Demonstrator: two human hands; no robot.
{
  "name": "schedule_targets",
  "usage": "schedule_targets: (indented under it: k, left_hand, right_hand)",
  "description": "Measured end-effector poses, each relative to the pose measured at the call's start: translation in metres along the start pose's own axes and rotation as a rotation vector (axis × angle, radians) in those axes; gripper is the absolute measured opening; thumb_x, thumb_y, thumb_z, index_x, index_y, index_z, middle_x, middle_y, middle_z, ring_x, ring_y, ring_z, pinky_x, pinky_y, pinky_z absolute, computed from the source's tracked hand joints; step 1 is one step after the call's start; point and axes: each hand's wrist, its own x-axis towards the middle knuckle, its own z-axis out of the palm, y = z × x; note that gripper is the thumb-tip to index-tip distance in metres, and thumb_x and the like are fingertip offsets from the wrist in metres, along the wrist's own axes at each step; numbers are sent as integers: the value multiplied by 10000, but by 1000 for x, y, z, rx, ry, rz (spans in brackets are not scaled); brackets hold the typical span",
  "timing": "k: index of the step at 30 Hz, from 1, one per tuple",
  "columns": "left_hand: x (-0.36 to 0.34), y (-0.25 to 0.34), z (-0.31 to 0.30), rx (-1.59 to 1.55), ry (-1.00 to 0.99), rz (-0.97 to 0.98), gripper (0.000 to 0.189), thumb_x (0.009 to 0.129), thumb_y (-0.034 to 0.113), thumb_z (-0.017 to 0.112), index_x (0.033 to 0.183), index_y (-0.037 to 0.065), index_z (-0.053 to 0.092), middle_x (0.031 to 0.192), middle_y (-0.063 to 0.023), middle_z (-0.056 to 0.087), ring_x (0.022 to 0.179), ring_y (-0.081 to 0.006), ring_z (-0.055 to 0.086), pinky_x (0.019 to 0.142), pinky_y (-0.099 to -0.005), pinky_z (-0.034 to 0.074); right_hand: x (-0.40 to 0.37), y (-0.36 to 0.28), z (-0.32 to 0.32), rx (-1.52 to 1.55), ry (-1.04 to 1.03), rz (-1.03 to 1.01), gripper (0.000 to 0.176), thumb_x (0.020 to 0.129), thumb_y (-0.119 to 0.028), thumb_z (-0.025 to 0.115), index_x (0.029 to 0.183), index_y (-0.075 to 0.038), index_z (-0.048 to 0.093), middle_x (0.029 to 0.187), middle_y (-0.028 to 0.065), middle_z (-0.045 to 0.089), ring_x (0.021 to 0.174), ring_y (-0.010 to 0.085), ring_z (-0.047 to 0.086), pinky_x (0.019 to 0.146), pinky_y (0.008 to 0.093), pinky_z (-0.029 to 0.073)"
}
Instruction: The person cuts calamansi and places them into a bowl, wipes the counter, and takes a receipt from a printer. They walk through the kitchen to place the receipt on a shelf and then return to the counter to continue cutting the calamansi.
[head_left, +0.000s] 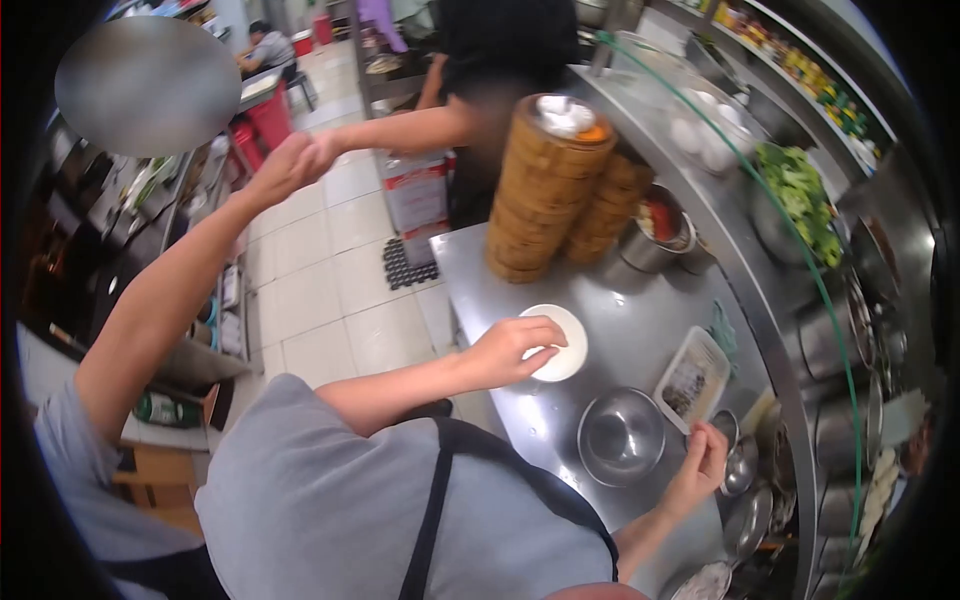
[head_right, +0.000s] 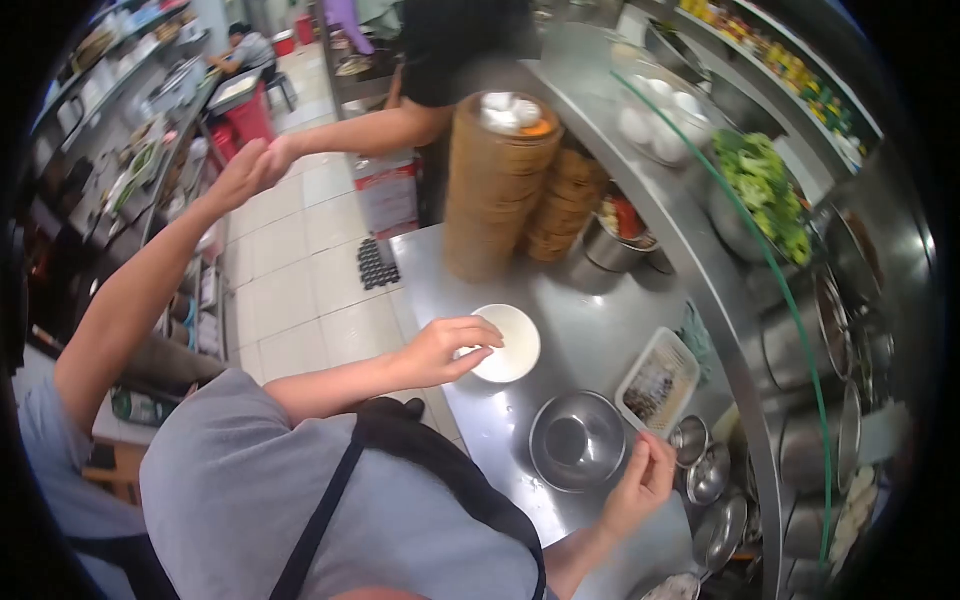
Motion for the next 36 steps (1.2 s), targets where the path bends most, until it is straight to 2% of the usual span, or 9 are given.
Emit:
schedule_targets:
  k: [4,6,8,9,20,24,28,33,36]
  left_hand:
    - [-17,5,-12,62,6,-32,129,779,26,586,902,11,620,921,-109,623,836,-269,610,724,-342,494]
    - [-26,3,-19,96,35,-47,126,779,28,587,900,10,619,913,-107,623,827,-272,609,717,-343,495]
    - [-35,-1,-27,120,51,-45,124,776,28,588,895,6,618,908,-108,622,818,-270,609,711,-343,496]
    - [-39,-3,-31,126,61,-62,124,776,28,588,895,6,618,908,-108,622,818,-270,609,711,-343,496]
    - [-81,-51,-121,198,196,-174,120,774,35,592,888,6,618,892,-105,620,806,-266,607,704,-332,497]
    - [-99,-84,-187,237,292,-166,120,774,30,594,889,9,618,889,-105,619,803,-262,608,694,-326,495]
    - [-130,-116,-273,297,418,-192,107,777,22,589,878,6,621,871,-111,621,798,-265,609,685,-325,494]
    - [-185,-149,-376,441,547,-332,98,774,6,580,861,-2,625,855,-111,632,787,-261,618,693,-321,495]
    - [-208,-164,-422,492,608,-428,98,770,-2,581,858,-5,623,849,-112,632,783,-258,618,691,-318,494]
  right_hand:
    - [-11,10,34,20,-298,38,112,817,-1,545,898,28,617,872,102,592,781,180,561,680,265,449]
    - [-14,5,48,3,-348,40,110,804,-9,561,888,15,627,828,99,605,763,181,565,667,265,448]
    - [-17,4,61,-25,-468,61,117,846,-16,536,914,45,608,888,91,585,811,142,564,743,234,454]
    - [-20,3,72,-12,-435,42,111,805,-18,564,889,15,627,828,96,612,753,180,564,660,270,445]
    - [-49,-45,201,57,-771,31,103,783,-3,593,877,16,632,801,106,620,730,185,593,686,275,467]
    - [-57,-61,279,83,-850,-45,99,784,-1,592,873,22,629,788,112,616,719,188,590,670,275,469]
    - [-64,-108,382,107,-925,-134,97,775,4,598,868,22,621,776,112,610,705,186,588,656,276,463]
    - [-87,-164,508,262,-1118,-283,127,767,-16,612,890,15,618,794,110,609,723,187,599,666,270,461]
    - [-105,-173,572,331,-1245,-350,157,762,-26,616,916,8,617,814,109,616,756,192,612,692,271,469]
